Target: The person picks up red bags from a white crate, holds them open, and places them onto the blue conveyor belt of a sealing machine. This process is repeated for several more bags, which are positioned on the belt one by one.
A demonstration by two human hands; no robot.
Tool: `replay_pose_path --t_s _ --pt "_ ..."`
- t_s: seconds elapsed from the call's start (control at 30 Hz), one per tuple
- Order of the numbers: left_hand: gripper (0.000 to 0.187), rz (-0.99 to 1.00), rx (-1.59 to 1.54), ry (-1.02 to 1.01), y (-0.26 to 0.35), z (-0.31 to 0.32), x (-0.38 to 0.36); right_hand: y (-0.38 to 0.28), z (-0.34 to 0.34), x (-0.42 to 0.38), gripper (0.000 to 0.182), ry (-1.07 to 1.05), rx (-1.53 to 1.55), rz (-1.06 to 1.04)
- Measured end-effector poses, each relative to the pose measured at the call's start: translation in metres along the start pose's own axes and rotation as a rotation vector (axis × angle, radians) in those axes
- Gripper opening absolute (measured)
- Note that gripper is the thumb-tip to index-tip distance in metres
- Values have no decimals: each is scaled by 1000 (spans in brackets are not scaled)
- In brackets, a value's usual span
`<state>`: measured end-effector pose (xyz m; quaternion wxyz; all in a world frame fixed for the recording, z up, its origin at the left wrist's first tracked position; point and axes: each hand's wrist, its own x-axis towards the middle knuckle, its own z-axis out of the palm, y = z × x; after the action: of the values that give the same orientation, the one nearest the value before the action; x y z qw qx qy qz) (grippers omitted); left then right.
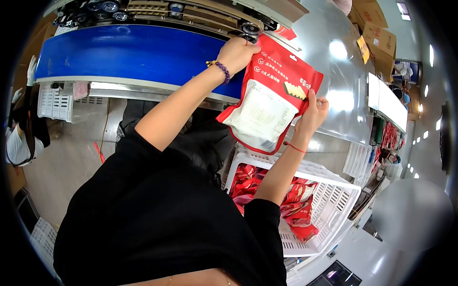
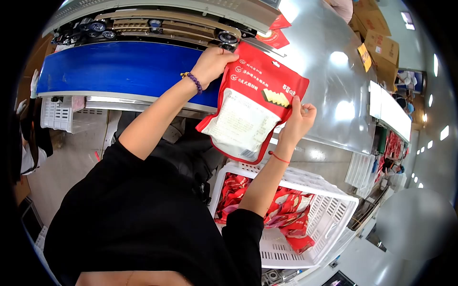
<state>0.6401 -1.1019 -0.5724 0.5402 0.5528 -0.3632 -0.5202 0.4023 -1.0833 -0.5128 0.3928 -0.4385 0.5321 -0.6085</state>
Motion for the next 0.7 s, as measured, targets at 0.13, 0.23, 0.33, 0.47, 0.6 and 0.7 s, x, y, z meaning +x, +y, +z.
replay_pose_path --t_s 0.13,0.23,0.33,0.47,0.6,0.7 --pt "32 3 26 86 5 -19 3 5 20 16 25 -98 -58 7" --pt "37 81 107 158 18 -36 -14 11 33 20 26 -142 -65 27" --pt "55 39 574 142 45 -61 -44 15 44 21 33 -160 -122 27" --pt "50 185 639 248 52 -127 -94 30 83 13 40 -210 -173 48" --pt "37 339 422 178 71 -131 -139 48 112 -7 22 -264 -103 67" --pt "33 440 368 -2 79 -106 -173 31 101 -38 27 -424 53 24"
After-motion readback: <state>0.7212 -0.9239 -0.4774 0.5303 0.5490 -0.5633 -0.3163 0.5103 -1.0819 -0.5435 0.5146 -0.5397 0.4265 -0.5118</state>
